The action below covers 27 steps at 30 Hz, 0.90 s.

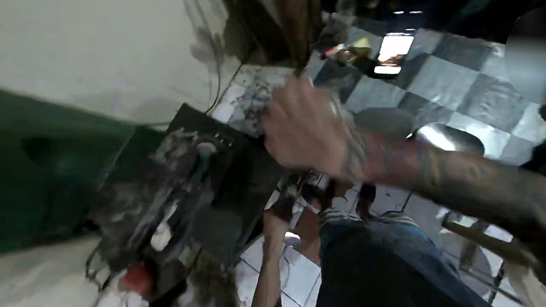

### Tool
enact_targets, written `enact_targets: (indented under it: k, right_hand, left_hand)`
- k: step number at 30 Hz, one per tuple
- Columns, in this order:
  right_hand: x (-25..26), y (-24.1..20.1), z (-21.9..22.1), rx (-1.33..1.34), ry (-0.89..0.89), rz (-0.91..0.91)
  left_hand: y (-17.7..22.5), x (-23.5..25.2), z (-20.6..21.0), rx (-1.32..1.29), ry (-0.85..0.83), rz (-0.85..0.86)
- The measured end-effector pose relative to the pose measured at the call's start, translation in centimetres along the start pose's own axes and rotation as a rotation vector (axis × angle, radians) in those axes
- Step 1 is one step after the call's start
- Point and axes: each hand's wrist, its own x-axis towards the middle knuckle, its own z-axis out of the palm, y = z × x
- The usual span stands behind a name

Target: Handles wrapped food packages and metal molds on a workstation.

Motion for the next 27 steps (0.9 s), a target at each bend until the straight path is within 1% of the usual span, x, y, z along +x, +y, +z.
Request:
enact_targets:
  k: [1, 2, 3, 4, 6, 7, 9, 10, 12, 13, 14, 16, 17, 19, 21, 23, 25, 26, 27]
  right_hand:
    - [-5.0, 0.9, 0.6, -0.002, -0.019, 0.041]
    - [-9.4, 1.5, 1.8, 0.025, -0.083, 0.161]
    - [-13.2, 1.9, 3.3, 0.081, -0.202, 0.329]
    - [-16.2, 2.5, 5.1, 0.149, -0.373, 0.511]
    - [-20.7, 5.7, 10.1, 0.279, -0.654, 0.785]
    - [-23.3, 7.4, 13.5, 0.321, -0.696, 0.868]
    - [-28.9, 10.2, 20.5, 0.392, -0.626, 0.964]
    - [-31.5, 10.9, 23.5, 0.399, -0.567, 0.996]
    - [-35.4, 11.1, 27.8, 0.338, -0.383, 1.002]
    - [-36.3, 11.3, 29.0, 0.326, -0.316, 1.007]
    - [-36.5, 12.0, 29.5, 0.365, -0.291, 1.036]
    - [-35.9, 13.0, 28.8, 0.52, -0.399, 1.123]
    - [-35.5, 12.7, 28.3, 0.568, -0.484, 1.158]
    - [-34.9, 11.8, 27.6, 0.557, -0.558, 1.176]
    - [-34.1, 12.1, 27.3, 0.546, -0.577, 1.146]
    - [-32.7, 12.3, 26.2, 0.586, -0.625, 1.112]
    - [-30.9, 12.5, 22.8, 0.775, -0.681, 1.109]
    - [-29.7, 12.7, 19.9, 0.814, -0.638, 1.06]
    - [-28.1, 12.9, 16.1, 0.841, -0.511, 1.003]
  left_hand:
    - [2.8, 1.7, -0.8, -0.033, 0.126, 0.063]
    - [6.0, 3.6, -1.9, -0.006, 0.203, 0.156]
    - [9.5, 5.3, -3.0, 0.018, 0.199, 0.2]
    - [12.7, 6.8, -3.6, 0.049, 0.179, 0.246]
    - [18.0, 10.4, -3.7, 0.141, 0.096, 0.325]
    - [19.9, 12.2, -3.6, 0.2, 0.036, 0.372]
    - [22.3, 15.5, -2.8, 0.298, -0.044, 0.453]
    - [22.8, 16.9, -2.4, 0.343, -0.082, 0.457]
    - [23.1, 18.7, -1.5, 0.431, -0.13, 0.399]
    - [23.4, 19.2, -1.1, 0.472, -0.14, 0.352]
    - [23.9, 19.6, -0.7, 0.502, -0.142, 0.31]
    - [24.7, 20.0, 0.0, 0.552, -0.17, 0.225]
    - [24.4, 19.9, 0.3, 0.584, -0.179, 0.217]
    - [23.2, 19.7, 0.5, 0.601, -0.16, 0.284]
    - [22.6, 19.7, 0.8, 0.547, -0.106, 0.352]
    - [22.2, 19.6, 0.8, 0.525, -0.103, 0.392]
    - [22.5, 19.6, 0.2, 0.528, -0.162, 0.449]
    - [22.9, 19.3, -0.2, 0.514, -0.165, 0.497]
    - [23.7, 18.6, -0.7, 0.479, -0.163, 0.553]
